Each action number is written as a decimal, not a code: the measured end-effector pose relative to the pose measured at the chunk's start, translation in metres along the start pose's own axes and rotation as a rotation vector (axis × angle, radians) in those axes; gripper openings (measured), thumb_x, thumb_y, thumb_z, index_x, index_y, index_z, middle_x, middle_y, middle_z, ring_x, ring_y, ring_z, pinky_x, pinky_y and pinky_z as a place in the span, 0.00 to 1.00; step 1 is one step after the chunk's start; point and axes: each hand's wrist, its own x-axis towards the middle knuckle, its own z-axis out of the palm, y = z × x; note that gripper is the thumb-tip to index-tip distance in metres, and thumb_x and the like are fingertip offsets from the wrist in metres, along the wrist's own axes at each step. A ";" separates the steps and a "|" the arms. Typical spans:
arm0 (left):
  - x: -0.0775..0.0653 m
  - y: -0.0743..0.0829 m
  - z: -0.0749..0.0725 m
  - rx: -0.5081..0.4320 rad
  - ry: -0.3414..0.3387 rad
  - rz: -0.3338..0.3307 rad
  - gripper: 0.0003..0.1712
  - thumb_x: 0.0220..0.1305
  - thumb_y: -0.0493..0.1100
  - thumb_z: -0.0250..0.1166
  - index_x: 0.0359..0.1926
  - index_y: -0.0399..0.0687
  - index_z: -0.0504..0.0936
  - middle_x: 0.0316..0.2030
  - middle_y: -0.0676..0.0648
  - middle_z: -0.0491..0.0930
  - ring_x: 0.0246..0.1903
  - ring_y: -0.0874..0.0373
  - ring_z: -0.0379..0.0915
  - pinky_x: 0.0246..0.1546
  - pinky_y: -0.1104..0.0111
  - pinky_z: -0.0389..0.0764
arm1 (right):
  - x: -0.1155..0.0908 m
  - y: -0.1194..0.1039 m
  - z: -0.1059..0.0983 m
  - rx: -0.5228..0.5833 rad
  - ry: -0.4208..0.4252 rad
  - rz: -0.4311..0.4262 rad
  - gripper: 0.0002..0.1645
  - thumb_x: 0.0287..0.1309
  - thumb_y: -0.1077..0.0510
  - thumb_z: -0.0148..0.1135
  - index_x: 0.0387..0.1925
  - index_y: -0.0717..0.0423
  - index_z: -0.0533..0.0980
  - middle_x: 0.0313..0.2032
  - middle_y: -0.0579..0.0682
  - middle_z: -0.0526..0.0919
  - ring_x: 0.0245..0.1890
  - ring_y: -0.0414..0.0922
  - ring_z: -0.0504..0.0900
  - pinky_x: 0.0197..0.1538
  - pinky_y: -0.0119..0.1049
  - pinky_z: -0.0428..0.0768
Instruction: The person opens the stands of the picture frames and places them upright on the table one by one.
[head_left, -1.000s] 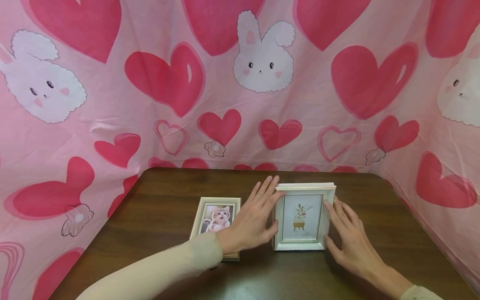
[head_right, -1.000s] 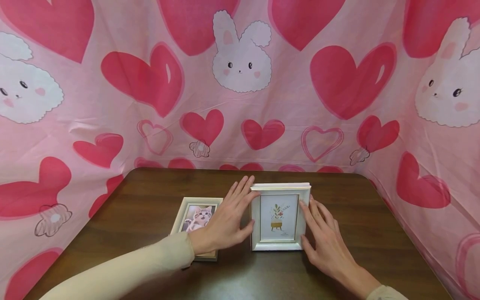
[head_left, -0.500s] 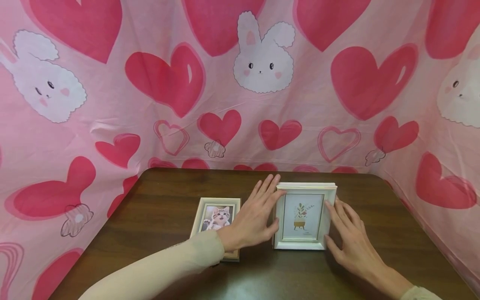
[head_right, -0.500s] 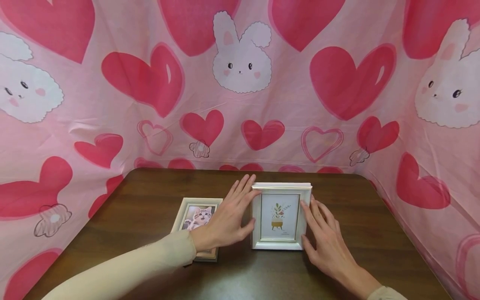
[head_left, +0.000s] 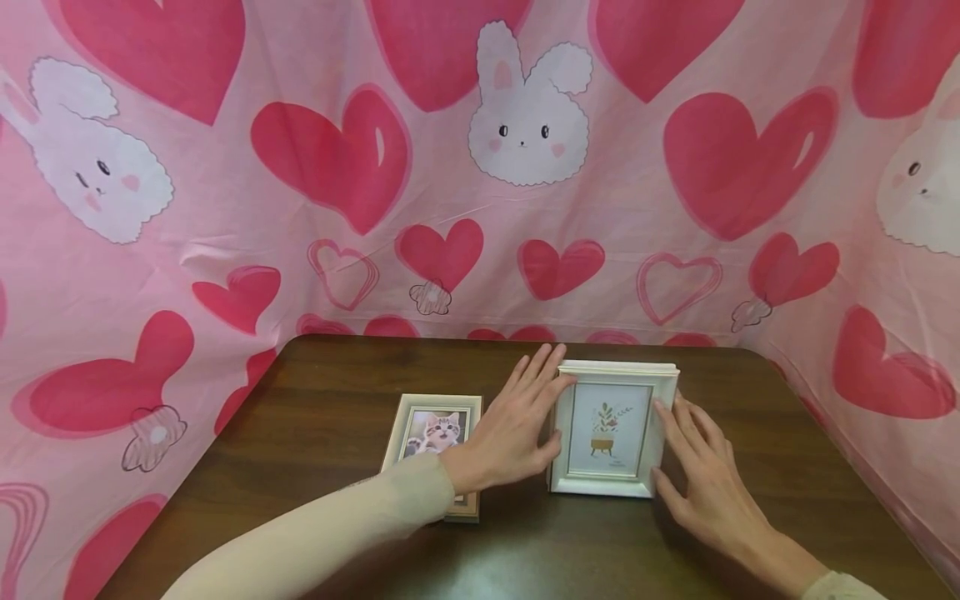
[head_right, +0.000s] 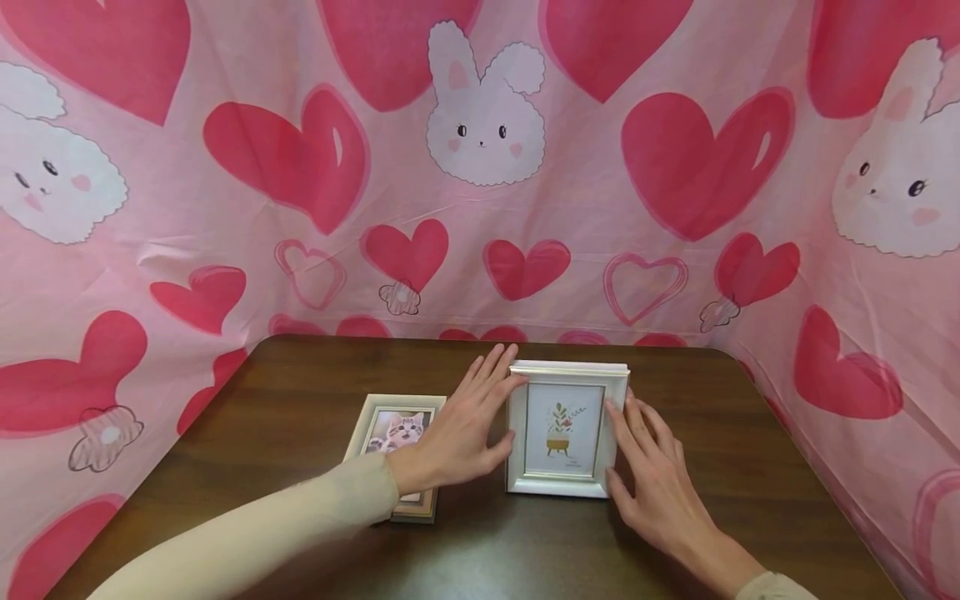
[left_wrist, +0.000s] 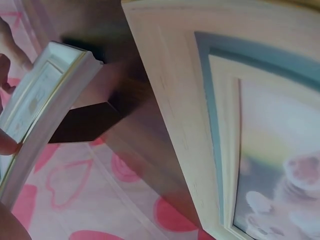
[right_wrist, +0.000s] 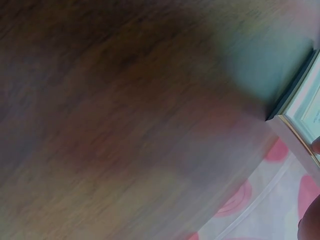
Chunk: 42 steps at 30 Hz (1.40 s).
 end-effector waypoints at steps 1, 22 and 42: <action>0.001 0.000 0.001 -0.001 0.001 0.002 0.46 0.59 0.47 0.74 0.74 0.44 0.63 0.84 0.43 0.38 0.82 0.44 0.38 0.79 0.53 0.41 | 0.000 0.000 0.000 0.000 0.001 0.000 0.62 0.40 0.62 0.74 0.80 0.58 0.61 0.80 0.64 0.55 0.71 0.69 0.59 0.49 0.60 0.64; 0.015 -0.003 0.007 -0.120 -0.047 -0.007 0.45 0.61 0.43 0.74 0.76 0.45 0.62 0.85 0.47 0.36 0.82 0.54 0.34 0.78 0.55 0.46 | -0.001 0.010 -0.005 -0.025 -0.001 0.027 0.63 0.41 0.61 0.73 0.81 0.57 0.59 0.80 0.64 0.56 0.71 0.70 0.59 0.48 0.63 0.65; 0.022 -0.007 0.013 -0.298 -0.105 -0.031 0.49 0.64 0.38 0.74 0.80 0.49 0.57 0.85 0.53 0.29 0.69 0.57 0.68 0.64 0.72 0.71 | 0.000 0.017 -0.006 -0.035 0.012 0.036 0.65 0.39 0.64 0.76 0.81 0.58 0.58 0.79 0.65 0.58 0.70 0.70 0.60 0.47 0.64 0.66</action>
